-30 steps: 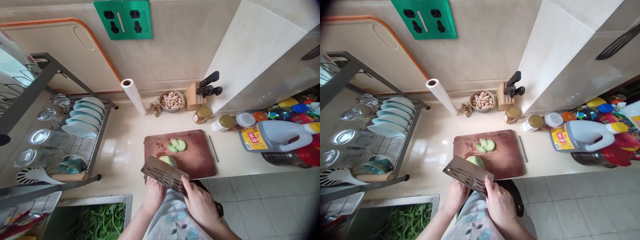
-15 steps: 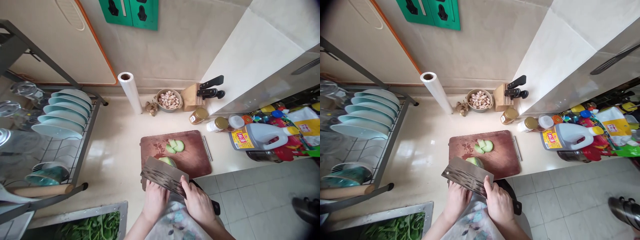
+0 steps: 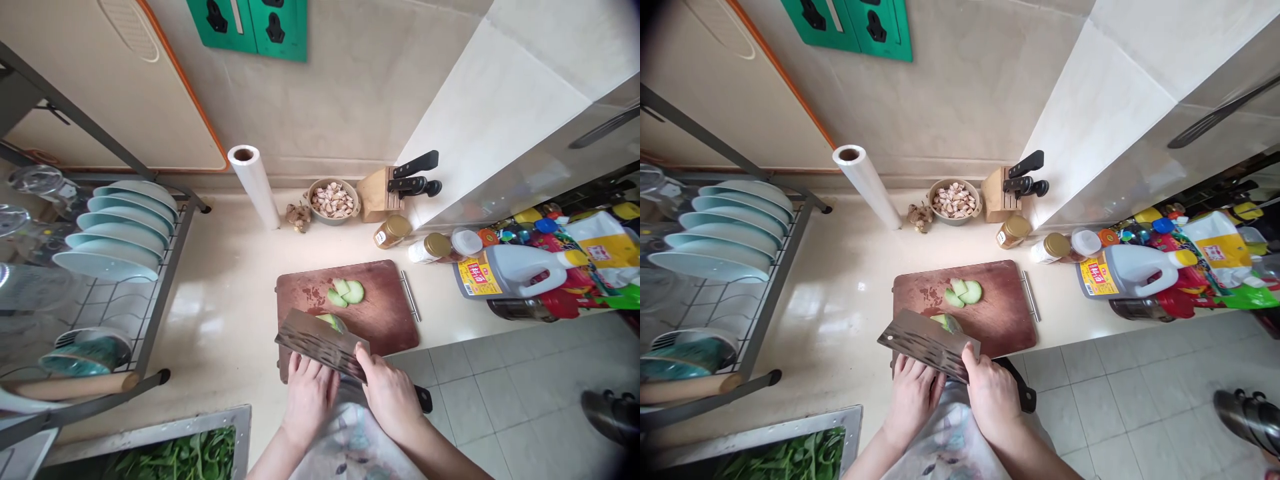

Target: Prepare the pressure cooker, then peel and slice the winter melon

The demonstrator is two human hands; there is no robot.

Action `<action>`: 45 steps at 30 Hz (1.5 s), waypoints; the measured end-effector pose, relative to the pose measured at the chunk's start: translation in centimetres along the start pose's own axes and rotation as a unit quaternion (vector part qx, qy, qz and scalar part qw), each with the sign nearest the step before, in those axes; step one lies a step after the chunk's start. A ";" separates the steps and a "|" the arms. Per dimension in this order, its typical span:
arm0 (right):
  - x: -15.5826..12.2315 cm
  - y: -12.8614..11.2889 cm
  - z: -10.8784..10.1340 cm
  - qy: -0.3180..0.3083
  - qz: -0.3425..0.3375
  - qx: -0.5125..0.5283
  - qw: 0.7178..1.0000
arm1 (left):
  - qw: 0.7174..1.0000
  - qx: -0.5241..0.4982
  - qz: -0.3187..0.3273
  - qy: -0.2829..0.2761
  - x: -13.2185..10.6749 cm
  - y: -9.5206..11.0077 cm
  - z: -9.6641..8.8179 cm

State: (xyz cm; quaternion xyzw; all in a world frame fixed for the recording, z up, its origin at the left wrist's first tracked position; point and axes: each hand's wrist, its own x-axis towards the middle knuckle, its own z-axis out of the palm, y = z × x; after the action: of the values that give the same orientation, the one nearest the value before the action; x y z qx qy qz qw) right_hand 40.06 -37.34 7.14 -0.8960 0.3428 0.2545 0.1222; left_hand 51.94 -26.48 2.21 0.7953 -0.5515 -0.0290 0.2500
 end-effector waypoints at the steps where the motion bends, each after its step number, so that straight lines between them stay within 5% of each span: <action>1: 0.1 0.1 -0.3 -0.006 -0.001 0.002 1.000 | 1.000 0.001 -0.002 -0.001 0.1 0.1 0.0; 23: 3.2 1.1 -3.8 -0.084 -0.045 0.051 0.994 | 0.994 0.073 -0.073 -0.031 1.7 2.6 0.5; 32: 4.3 3.7 -4.7 -0.113 -0.101 0.112 0.982 | 0.992 0.074 -0.099 -0.037 2.7 3.0 0.4; 45: 7.3 5.2 -4.6 -0.155 -0.153 0.131 0.967 | 0.989 0.091 -0.114 0.021 3.3 3.4 1.3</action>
State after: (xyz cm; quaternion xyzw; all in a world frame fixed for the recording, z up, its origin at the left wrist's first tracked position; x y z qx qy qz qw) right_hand 42.94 -46.99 6.86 -0.8634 0.2088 0.3215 0.3279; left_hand 49.85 -30.84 3.32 0.8728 -0.4523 0.0102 0.1834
